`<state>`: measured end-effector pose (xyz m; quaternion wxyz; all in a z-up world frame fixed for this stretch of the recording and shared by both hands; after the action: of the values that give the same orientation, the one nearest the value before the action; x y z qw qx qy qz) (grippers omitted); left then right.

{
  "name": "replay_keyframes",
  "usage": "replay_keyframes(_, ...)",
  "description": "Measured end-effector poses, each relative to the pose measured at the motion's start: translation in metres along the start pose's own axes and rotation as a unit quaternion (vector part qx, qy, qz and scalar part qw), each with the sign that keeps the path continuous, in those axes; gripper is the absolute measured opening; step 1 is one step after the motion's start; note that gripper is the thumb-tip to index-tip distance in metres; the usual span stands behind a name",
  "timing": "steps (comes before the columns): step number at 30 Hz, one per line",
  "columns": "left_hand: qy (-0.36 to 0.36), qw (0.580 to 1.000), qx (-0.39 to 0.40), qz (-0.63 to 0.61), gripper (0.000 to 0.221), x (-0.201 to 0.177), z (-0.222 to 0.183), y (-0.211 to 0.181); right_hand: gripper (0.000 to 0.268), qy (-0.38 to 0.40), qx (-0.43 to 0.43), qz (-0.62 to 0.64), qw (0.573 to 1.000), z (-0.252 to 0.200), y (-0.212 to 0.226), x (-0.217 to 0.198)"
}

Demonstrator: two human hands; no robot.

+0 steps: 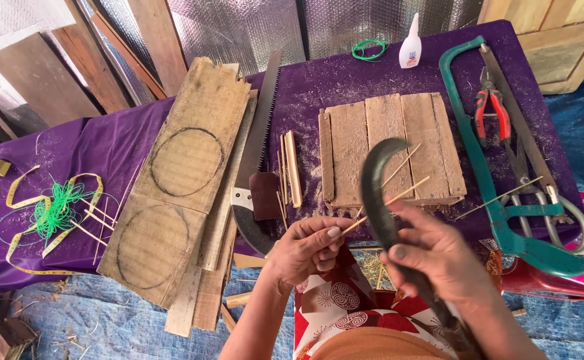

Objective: Shaping and trimming a thin wooden stick using a curved blade and scissors in a workshop area.

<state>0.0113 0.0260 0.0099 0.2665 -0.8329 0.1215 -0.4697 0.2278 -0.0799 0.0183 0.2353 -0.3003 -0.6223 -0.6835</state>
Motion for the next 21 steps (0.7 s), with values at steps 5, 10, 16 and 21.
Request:
replay_keyframes(5,0.022,0.999,0.023,-0.011,0.010,-0.002,0.003,-0.001,0.083,0.051,0.060,0.029,0.996,-0.002,-0.030,0.013)
replay_keyframes(10,0.008,1.000,0.015,0.015,0.026,-0.014,-0.013,-0.001,0.069,-0.031,0.038,-0.007,0.999,-0.002,-0.009,-0.009)
replay_keyframes(16,-0.008,1.000,0.013,0.016,0.024,-0.031,-0.023,-0.003,0.069,-0.060,-0.081,-0.049,0.994,0.000,0.027,-0.027)
replay_keyframes(21,-0.028,0.999,0.020,0.012,0.025,-0.017,-0.006,-0.003,0.094,0.003,0.022,0.001,1.000,0.000,0.003,0.001)
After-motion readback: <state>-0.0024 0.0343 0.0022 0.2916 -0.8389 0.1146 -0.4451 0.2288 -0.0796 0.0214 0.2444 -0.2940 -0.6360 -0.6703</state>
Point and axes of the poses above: each hand's wrist, its own z-axis towards the middle knuckle, its own x-axis out of the palm, y = z × x, the point moved 2 cm from there along z, towards the middle knuckle, and after that the axes turned 14 degrees about -x, right-handed, at the moved point
